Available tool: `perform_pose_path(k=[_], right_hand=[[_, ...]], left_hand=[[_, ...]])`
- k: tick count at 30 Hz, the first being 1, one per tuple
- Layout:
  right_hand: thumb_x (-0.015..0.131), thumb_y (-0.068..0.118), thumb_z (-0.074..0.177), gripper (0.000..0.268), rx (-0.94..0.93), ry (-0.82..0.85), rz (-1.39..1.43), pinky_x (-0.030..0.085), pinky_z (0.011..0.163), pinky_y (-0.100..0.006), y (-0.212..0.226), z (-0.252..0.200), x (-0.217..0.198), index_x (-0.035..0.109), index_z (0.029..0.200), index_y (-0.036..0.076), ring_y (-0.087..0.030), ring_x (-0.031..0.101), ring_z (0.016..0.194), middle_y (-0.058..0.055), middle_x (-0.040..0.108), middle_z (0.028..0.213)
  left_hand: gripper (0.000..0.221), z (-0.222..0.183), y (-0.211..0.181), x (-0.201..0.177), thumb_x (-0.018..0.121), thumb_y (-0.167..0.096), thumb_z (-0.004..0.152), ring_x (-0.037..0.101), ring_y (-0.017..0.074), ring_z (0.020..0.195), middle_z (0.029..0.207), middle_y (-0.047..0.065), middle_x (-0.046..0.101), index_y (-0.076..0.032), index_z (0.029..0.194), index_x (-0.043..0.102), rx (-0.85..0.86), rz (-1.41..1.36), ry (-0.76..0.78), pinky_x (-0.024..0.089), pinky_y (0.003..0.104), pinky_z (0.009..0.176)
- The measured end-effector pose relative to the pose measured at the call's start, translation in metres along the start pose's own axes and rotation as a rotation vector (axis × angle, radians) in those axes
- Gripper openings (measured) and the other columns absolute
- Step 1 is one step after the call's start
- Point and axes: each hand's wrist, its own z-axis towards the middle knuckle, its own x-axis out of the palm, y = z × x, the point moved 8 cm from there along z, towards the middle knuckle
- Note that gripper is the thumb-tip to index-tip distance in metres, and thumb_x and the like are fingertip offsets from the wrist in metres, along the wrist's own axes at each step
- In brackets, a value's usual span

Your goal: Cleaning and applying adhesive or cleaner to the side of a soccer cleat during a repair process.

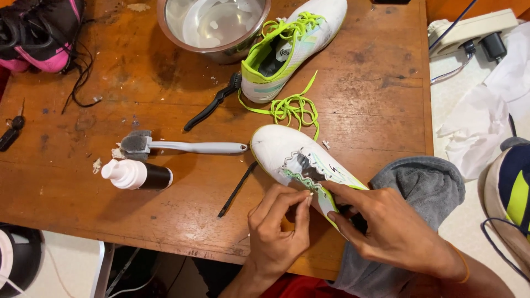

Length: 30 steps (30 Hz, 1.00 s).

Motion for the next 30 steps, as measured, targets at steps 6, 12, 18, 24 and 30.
perform_pose_path(k=[6,12,18,24,30], right_hand=[[0.069,0.026,0.085,0.057,0.034,0.034,-0.081,0.047,0.052,-0.043,-0.006,-0.001,0.003,0.060,0.141,0.022,-0.035,0.071,0.050,-0.013,0.077,0.063],[0.069,0.024,0.087,0.059,-0.035,0.009,-0.038,0.046,0.050,-0.040,-0.001,-0.002,0.001,0.058,0.145,0.021,-0.030,0.068,0.044,-0.008,0.076,0.063],[0.069,0.024,0.089,0.059,-0.056,-0.004,-0.038,0.044,0.050,-0.040,-0.003,-0.005,0.002,0.058,0.146,0.017,-0.027,0.066,0.044,-0.006,0.074,0.060],[0.069,0.024,0.090,0.053,-0.070,-0.007,-0.016,0.046,0.050,-0.040,-0.003,-0.005,0.002,0.061,0.141,0.016,-0.026,0.070,0.046,-0.007,0.076,0.064],[0.069,0.028,0.089,0.052,0.041,0.053,-0.008,0.046,0.049,-0.037,-0.011,-0.004,0.001,0.063,0.140,0.025,-0.026,0.061,0.039,-0.009,0.078,0.063]], left_hand=[[0.007,-0.001,0.001,0.006,0.069,0.005,0.093,0.072,0.0258,0.080,0.091,0.016,0.066,0.006,0.099,0.068,0.039,0.009,0.032,0.061,0.031,0.068],[0.003,0.002,-0.002,0.009,0.065,0.006,0.094,0.067,0.0258,0.075,0.087,0.014,0.063,0.004,0.096,0.065,0.067,0.094,0.037,0.056,0.034,0.065],[0.003,0.001,-0.002,0.013,0.068,0.007,0.095,0.068,0.0264,0.074,0.088,0.016,0.065,0.006,0.098,0.067,0.149,0.111,0.022,0.058,0.034,0.065],[0.004,0.002,-0.004,0.011,0.068,0.007,0.093,0.065,0.0246,0.070,0.084,0.013,0.063,0.005,0.095,0.066,0.085,0.080,0.044,0.055,0.034,0.062],[0.006,0.004,0.003,0.002,0.068,0.003,0.092,0.068,0.0225,0.074,0.087,0.015,0.067,0.007,0.097,0.069,-0.077,-0.132,0.058,0.057,0.029,0.064]])
